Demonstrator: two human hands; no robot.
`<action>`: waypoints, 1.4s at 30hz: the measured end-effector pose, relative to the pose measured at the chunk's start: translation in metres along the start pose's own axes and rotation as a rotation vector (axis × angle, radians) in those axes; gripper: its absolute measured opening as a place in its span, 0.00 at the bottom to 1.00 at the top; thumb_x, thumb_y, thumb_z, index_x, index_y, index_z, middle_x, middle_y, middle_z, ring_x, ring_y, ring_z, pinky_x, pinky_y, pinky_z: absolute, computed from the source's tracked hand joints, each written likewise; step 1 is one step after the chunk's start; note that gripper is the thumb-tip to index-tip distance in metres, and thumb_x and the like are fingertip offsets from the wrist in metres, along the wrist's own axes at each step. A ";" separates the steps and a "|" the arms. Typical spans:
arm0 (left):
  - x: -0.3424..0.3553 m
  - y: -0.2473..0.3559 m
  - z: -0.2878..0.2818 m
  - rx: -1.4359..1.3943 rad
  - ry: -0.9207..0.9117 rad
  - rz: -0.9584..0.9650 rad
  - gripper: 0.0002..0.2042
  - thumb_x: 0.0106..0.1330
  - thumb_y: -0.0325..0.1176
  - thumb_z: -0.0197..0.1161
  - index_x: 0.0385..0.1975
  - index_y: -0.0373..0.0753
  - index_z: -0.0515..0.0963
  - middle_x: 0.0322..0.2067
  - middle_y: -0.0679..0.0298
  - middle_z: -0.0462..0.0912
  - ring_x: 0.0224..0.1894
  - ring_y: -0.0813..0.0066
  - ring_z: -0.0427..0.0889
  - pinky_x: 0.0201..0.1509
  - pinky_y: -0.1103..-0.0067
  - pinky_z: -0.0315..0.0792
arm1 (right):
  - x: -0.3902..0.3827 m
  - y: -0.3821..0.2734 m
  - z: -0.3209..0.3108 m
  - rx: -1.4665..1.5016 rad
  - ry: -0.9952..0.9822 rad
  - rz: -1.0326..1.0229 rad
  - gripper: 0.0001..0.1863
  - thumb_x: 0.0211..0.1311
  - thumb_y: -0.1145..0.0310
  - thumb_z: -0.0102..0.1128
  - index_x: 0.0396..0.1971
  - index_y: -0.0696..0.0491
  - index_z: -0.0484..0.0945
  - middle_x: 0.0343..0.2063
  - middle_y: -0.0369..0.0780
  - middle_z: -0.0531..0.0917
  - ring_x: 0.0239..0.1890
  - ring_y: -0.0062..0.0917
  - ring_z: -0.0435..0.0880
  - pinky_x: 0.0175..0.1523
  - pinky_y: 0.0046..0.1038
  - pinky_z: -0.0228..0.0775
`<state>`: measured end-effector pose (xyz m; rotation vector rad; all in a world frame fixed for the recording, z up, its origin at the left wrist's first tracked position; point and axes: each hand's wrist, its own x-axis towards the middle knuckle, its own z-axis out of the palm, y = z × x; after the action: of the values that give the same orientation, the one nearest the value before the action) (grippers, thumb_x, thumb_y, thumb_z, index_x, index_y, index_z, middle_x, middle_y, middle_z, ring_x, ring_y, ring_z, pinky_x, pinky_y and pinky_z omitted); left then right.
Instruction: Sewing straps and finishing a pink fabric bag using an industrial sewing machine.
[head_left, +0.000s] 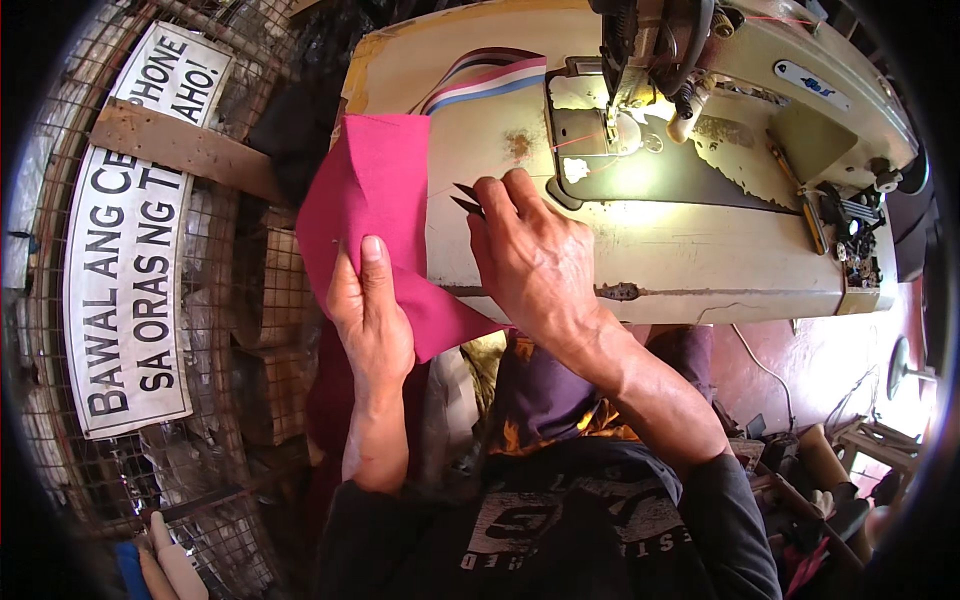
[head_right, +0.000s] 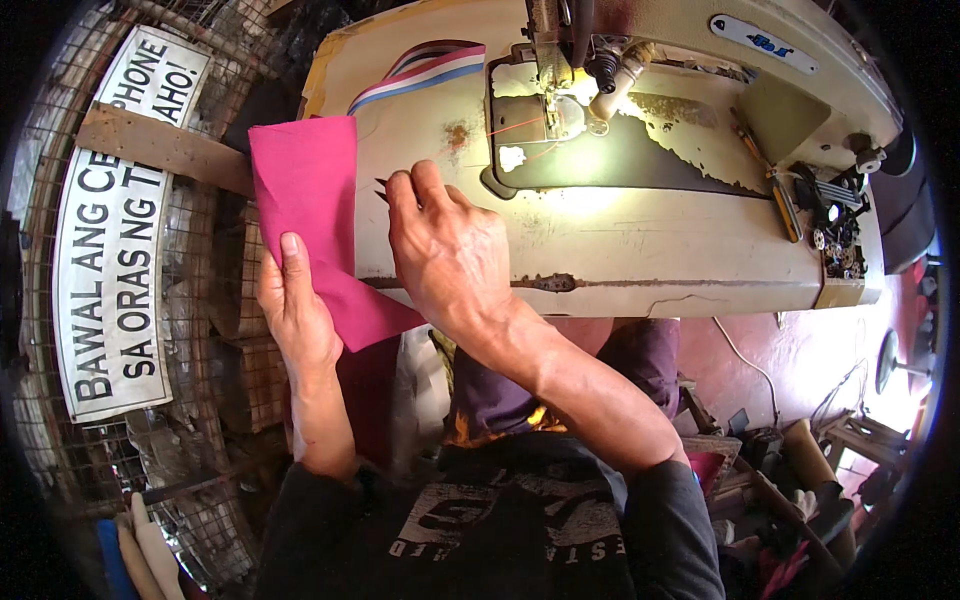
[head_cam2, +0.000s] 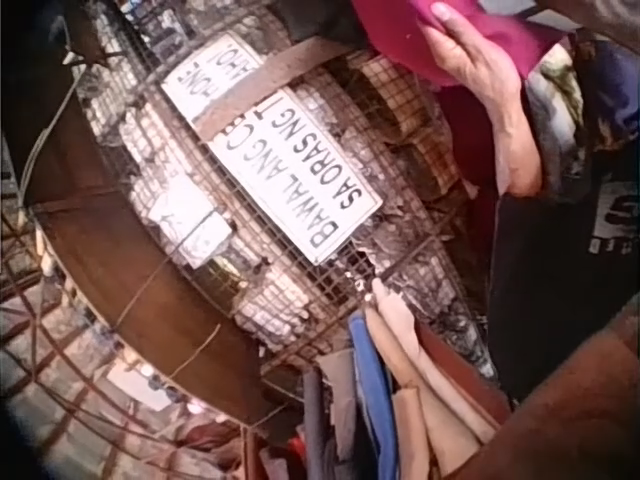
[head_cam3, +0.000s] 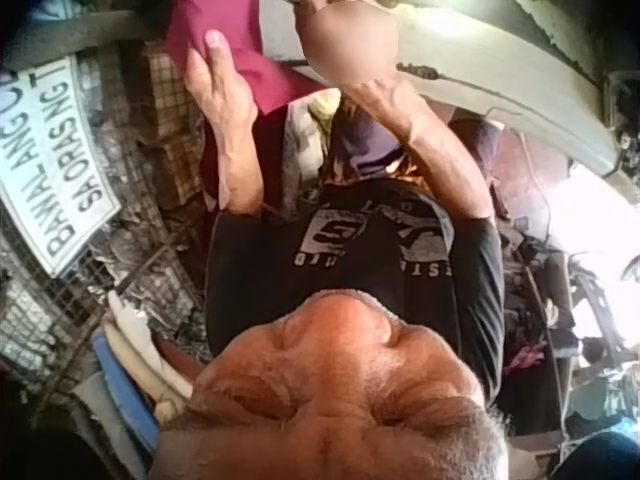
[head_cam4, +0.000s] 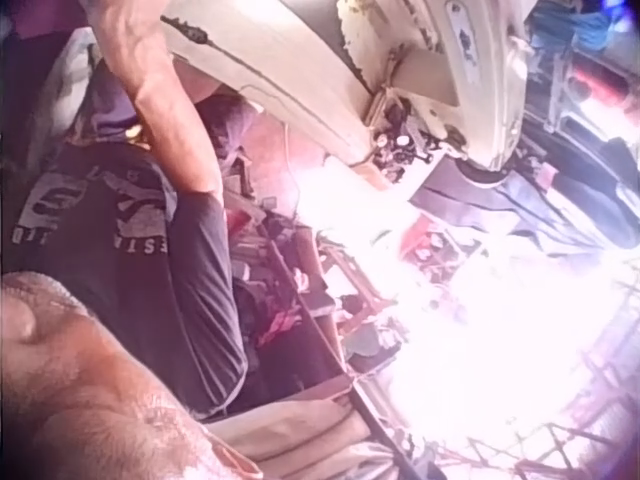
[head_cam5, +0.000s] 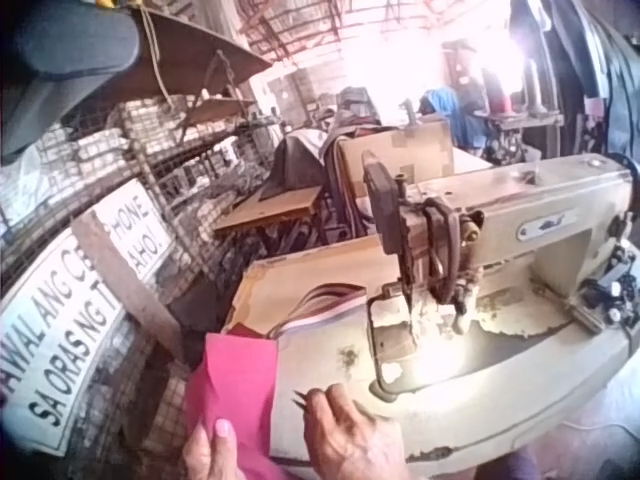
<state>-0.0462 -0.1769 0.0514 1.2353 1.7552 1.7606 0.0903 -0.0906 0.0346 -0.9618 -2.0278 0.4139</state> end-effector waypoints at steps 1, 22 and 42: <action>0.000 -0.001 0.001 0.001 -0.004 0.001 0.17 0.82 0.37 0.49 0.57 0.32 0.76 0.48 0.65 0.81 0.48 0.81 0.75 0.55 0.80 0.69 | 0.002 0.002 0.005 -0.001 0.003 0.003 0.09 0.62 0.71 0.63 0.42 0.52 0.75 0.33 0.42 0.75 0.25 0.40 0.81 0.28 0.38 0.75; 0.016 0.094 -0.057 -0.126 0.346 0.097 0.23 0.79 0.38 0.52 0.67 0.30 0.68 0.65 0.55 0.73 0.65 0.65 0.74 0.70 0.69 0.66 | 0.003 -0.034 0.039 0.487 -0.058 0.111 0.15 0.66 0.70 0.63 0.49 0.56 0.73 0.38 0.47 0.81 0.32 0.45 0.85 0.35 0.44 0.78; -0.003 0.114 -0.039 -0.180 0.427 0.219 0.24 0.77 0.38 0.54 0.67 0.29 0.68 0.65 0.53 0.73 0.64 0.65 0.74 0.69 0.68 0.67 | 0.012 -0.045 0.049 0.662 0.063 0.233 0.17 0.68 0.71 0.60 0.50 0.63 0.68 0.41 0.54 0.82 0.39 0.51 0.84 0.42 0.45 0.77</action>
<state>-0.0381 -0.2216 0.1631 1.0659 1.6702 2.3964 0.0256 -0.1083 0.0378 -0.7712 -1.5523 1.0840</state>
